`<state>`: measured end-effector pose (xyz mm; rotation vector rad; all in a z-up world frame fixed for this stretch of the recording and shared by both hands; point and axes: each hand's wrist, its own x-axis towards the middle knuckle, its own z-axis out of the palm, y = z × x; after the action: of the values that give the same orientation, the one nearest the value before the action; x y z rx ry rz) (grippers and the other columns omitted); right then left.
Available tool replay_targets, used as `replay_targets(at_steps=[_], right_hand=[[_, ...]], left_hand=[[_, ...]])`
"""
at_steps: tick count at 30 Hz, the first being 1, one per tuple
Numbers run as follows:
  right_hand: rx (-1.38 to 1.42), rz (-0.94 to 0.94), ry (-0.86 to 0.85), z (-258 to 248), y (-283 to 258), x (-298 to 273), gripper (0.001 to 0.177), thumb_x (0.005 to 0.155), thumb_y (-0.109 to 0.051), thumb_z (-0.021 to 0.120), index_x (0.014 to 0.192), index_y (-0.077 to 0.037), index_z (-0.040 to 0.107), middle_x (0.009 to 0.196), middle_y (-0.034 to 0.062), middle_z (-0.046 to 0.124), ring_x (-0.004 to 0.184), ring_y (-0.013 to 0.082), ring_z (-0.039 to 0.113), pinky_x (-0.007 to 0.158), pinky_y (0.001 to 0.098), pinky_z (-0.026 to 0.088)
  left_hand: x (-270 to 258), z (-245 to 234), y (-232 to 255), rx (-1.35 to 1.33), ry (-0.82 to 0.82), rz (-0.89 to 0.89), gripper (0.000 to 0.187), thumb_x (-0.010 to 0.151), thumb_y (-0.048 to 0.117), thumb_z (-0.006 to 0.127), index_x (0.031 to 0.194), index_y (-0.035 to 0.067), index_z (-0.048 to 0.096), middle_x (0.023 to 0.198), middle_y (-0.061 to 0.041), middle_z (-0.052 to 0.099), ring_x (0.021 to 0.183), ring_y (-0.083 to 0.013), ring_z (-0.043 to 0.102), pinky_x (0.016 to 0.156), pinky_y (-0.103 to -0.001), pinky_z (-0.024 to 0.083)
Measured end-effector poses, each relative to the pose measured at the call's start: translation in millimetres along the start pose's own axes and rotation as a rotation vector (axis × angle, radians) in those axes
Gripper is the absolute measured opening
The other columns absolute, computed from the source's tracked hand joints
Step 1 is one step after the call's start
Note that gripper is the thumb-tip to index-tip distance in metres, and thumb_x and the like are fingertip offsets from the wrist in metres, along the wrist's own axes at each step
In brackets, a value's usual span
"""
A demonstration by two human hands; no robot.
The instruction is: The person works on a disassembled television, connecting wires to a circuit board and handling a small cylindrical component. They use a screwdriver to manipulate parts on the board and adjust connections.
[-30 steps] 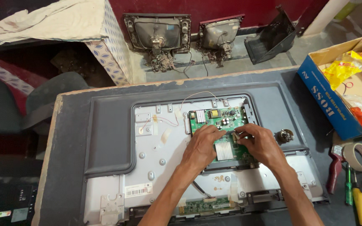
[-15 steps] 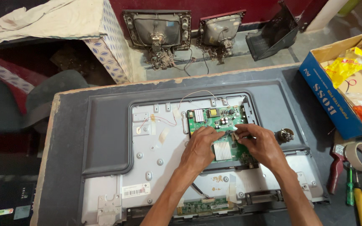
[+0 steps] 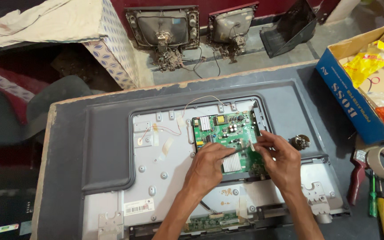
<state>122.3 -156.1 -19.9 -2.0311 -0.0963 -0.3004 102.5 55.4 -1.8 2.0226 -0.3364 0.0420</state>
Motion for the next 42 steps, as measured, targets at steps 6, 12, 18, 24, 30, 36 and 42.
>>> replay_targets(at_steps=[6,12,18,24,30,36,42], right_hand=[[0.186,0.113,0.027,-2.6,7.8,-15.1,0.037,0.089,0.007,0.064,0.126,0.005,0.067,0.113,0.0163,0.073,0.1,0.0216,0.076,0.088,0.0325,0.061],[0.188,0.258,0.042,-8.9,-0.7,-25.8,0.036,0.088,0.004,0.068,0.125,0.003,0.068,0.109,0.0155,0.076,0.097,0.0221,0.077,0.084,0.0313,0.065],[0.239,0.244,0.062,-8.9,1.4,-28.6,0.036,0.088,0.004,0.069,0.124,0.003,0.069,0.108,0.0146,0.076,0.096,0.0193,0.076,0.083,0.0293,0.065],[0.193,0.233,0.031,-7.8,2.2,-28.3,0.034,0.086,0.003,0.071,0.12,0.003,0.071,0.108,0.0121,0.077,0.095,0.0166,0.077,0.081,0.0275,0.065],[0.15,0.307,0.027,-10.8,-3.3,-25.6,0.032,0.086,0.003,0.072,0.118,0.002,0.073,0.105,0.0113,0.078,0.092,0.0161,0.077,0.076,0.0272,0.065],[0.157,0.247,-0.1,-17.2,-0.7,-25.7,0.043,0.082,0.005,0.071,0.125,-0.001,0.069,0.108,0.0119,0.077,0.097,0.0175,0.079,0.08,0.0303,0.063],[0.089,0.397,-0.213,-16.6,2.4,-28.1,0.054,0.074,0.004,0.077,0.127,-0.005,0.069,0.102,0.0121,0.08,0.09,0.0183,0.081,0.074,0.0307,0.064]], left_hand=[[-9.5,-3.4,10.6,0.02,0.001,0.04,0.038,0.081,-0.014,0.062,0.11,0.005,0.078,0.096,-0.011,0.072,0.094,-0.0279,0.064,0.086,-0.037,0.052],[-13.8,-7.8,8.9,0.059,0.002,0.032,0.036,0.081,-0.013,0.061,0.108,0.003,0.078,0.095,-0.012,0.073,0.092,-0.0298,0.064,0.086,-0.037,0.052],[-13.3,-7.0,7.9,0.09,0.002,0.028,0.037,0.078,-0.014,0.061,0.107,0.002,0.078,0.095,-0.013,0.072,0.092,-0.0301,0.064,0.087,-0.037,0.052],[-11.6,-5.6,7.6,0.101,-0.013,0.027,0.038,0.075,-0.016,0.062,0.104,0.001,0.078,0.093,-0.012,0.073,0.09,-0.0286,0.065,0.084,-0.036,0.052],[-13.2,-5.1,3.6,0.132,-0.025,0.077,0.035,0.073,-0.016,0.065,0.101,0.002,0.078,0.093,-0.009,0.073,0.091,-0.0267,0.066,0.086,-0.037,0.052],[-17.9,-5.6,-5.2,0.122,-0.127,0.053,0.044,0.069,-0.017,0.061,0.103,0.003,0.079,0.091,-0.01,0.072,0.091,-0.027,0.067,0.084,-0.038,0.052],[-22.4,-2.7,-13.6,0.031,-0.08,0.098,0.037,0.075,-0.01,0.063,0.107,0.003,0.077,0.096,-0.009,0.072,0.093,-0.0255,0.067,0.087,-0.038,0.054]])
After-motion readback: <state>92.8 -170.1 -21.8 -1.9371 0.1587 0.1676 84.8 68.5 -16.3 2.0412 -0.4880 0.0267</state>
